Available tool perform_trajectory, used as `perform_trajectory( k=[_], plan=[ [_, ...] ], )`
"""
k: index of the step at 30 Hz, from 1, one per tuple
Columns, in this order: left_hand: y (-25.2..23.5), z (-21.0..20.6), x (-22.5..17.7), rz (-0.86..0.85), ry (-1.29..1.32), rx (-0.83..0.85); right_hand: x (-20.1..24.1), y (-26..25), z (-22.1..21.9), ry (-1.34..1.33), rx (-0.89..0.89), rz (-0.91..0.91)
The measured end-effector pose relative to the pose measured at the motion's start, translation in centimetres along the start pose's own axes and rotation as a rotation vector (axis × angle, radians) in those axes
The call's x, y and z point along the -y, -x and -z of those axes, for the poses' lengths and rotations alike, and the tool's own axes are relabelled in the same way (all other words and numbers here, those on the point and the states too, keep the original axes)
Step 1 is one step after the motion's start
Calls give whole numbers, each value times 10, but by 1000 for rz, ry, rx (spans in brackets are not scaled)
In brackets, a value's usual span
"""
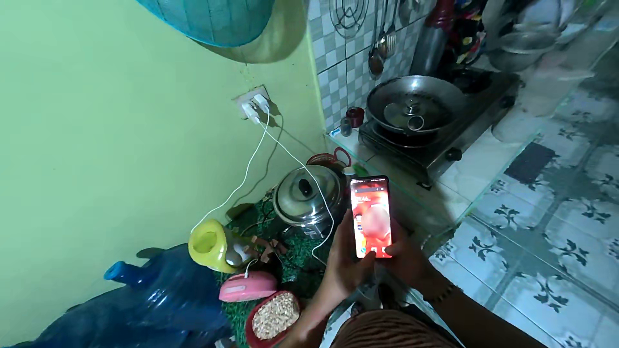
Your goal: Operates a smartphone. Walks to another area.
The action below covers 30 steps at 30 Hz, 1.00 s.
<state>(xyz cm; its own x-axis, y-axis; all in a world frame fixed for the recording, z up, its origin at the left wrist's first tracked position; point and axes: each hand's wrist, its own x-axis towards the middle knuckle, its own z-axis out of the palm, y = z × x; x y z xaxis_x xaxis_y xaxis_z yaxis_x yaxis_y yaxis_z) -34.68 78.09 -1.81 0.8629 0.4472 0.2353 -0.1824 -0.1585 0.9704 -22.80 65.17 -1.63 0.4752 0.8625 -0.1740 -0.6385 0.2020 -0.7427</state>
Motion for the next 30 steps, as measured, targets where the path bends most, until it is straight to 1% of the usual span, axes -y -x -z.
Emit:
perform_trajectory(
  k=[3,6,9,13,16,19,22,26,30],
  plan=[
    [-7,-5,-8,63,-3,-106,-9,2,0,107,3,60],
    [-15,-7,-6,137,-166,-159,-25,3,7,317,124,192],
    [-22,-8,0,270,-259,-147,-44,5,12,413,177,221],
    [-22,-5,19,342,-282,-84,-62,8,18,415,178,170],
    [-19,-3,29,346,-260,-47,-69,11,21,371,167,138],
    [-20,-2,37,314,-241,-17,-72,12,24,378,149,135],
    [-21,-3,37,312,-256,-11,-77,11,29,361,150,167],
    [-22,-6,37,290,-281,0,-76,15,26,321,115,131],
    [-24,-5,38,298,-267,33,-76,14,27,319,138,139]
  ],
)
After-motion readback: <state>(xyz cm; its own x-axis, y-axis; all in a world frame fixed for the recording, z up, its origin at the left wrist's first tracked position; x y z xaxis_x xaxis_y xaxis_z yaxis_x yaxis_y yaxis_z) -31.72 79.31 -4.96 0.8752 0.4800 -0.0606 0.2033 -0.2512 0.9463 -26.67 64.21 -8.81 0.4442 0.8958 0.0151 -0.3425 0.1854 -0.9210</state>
